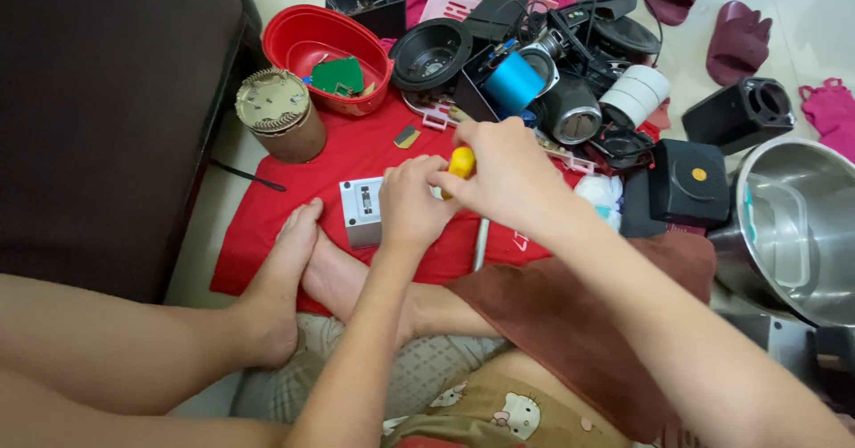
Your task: The person is repairing a small electronic device, first disassembling a blue speaker and then using a screwdriver to close a white plastic housing.
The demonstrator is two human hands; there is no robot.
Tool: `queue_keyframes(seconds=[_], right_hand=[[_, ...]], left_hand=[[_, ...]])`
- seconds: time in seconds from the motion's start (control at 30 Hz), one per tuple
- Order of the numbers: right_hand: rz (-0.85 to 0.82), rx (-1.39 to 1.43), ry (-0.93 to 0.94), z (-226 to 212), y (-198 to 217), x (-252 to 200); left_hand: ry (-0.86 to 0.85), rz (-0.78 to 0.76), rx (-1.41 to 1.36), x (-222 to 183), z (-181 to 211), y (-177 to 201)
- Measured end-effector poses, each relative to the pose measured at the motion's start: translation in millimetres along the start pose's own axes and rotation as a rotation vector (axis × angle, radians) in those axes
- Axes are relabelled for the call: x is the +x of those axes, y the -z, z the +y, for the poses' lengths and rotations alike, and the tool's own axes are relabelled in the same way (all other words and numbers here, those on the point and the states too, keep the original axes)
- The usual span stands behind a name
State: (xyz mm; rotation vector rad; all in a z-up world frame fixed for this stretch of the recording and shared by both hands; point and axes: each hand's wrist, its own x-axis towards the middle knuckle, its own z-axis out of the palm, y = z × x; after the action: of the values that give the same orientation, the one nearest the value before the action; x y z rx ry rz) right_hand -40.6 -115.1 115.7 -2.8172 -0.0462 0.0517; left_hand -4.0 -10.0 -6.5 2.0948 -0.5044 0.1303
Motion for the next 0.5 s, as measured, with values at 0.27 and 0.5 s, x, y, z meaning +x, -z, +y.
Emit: queue_keyframes(seconds=[0.27, 0.5], right_hand=[[0.270, 0.387, -0.026, 35, -25, -6], [0.556, 0.515, 0.005, 34, 3, -19]], left_hand=[[0.054, -0.095, 0.006, -6, -35, 17], [0.272, -0.259, 0.302, 4, -60, 25]])
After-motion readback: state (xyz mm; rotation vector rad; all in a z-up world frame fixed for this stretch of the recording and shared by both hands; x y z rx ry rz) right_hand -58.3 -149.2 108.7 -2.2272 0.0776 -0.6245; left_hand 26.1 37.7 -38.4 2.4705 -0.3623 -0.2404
